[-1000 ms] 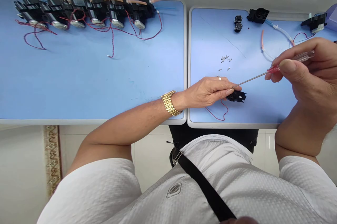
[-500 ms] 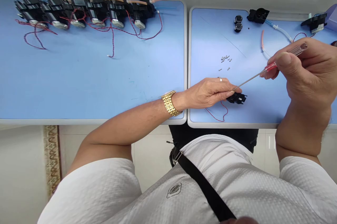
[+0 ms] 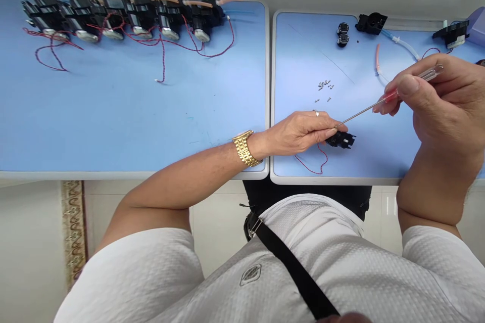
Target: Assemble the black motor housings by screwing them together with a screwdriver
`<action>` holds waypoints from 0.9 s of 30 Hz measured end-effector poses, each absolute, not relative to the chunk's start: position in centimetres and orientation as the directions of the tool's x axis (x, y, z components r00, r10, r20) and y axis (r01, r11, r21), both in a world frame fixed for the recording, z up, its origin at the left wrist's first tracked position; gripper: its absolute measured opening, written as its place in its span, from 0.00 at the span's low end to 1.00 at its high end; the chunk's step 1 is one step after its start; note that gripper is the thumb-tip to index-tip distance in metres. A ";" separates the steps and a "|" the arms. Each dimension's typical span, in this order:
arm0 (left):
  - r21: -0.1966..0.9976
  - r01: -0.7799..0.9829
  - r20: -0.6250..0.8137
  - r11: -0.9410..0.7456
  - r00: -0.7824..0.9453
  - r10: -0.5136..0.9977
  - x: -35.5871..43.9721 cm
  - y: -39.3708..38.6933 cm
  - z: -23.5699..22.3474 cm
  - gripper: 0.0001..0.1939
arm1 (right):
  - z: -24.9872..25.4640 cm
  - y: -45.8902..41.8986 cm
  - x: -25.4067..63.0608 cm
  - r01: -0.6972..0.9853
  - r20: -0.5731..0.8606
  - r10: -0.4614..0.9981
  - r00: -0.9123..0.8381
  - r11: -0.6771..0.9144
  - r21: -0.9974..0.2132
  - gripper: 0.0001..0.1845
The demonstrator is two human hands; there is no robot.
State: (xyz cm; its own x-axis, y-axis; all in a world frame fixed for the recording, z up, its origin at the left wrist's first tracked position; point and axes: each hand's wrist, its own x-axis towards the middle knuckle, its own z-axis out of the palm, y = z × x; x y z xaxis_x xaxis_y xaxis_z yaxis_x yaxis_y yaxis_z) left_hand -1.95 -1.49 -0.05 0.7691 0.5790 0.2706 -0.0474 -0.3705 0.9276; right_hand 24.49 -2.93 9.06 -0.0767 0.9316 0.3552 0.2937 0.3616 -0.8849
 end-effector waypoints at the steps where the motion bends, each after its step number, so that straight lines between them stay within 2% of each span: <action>1: 0.933 -0.051 0.266 -0.357 0.766 0.586 -2.0 -1.5 -0.1 0.25 | 9.0 -2.9 24.5 0.289 0.361 0.930 -0.071 0.365 -0.885 0.05; 12: 0.973 -0.109 0.213 -0.203 0.756 0.619 -1.9 -1.4 -0.4 0.24 | 8.7 -2.7 24.1 0.270 0.470 0.883 -0.006 0.454 -0.849 0.07; 18: 0.986 -0.061 -0.055 0.154 0.755 0.654 -2.1 -1.4 0.6 0.32 | 8.0 -2.1 23.6 0.234 0.591 0.800 0.108 0.557 -0.797 0.09; 21: 0.960 -0.093 -0.111 0.265 0.741 0.662 -2.2 -1.0 0.6 0.36 | 7.8 -2.1 23.2 0.255 0.664 0.730 0.164 0.619 -0.743 0.14; 27: 0.964 -0.148 -0.032 0.219 0.758 0.651 -2.4 -0.7 0.4 0.33 | 9.0 -3.2 22.3 0.313 0.615 0.767 0.184 0.547 -0.776 0.20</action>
State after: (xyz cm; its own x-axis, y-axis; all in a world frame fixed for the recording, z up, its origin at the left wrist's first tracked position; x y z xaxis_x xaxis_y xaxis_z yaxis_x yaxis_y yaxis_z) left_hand -2.35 -0.72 0.43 0.7582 0.6512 -0.0319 -0.1477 0.2192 0.9644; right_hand 22.34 -3.25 8.98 0.1838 0.7669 0.6148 0.3132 0.5472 -0.7762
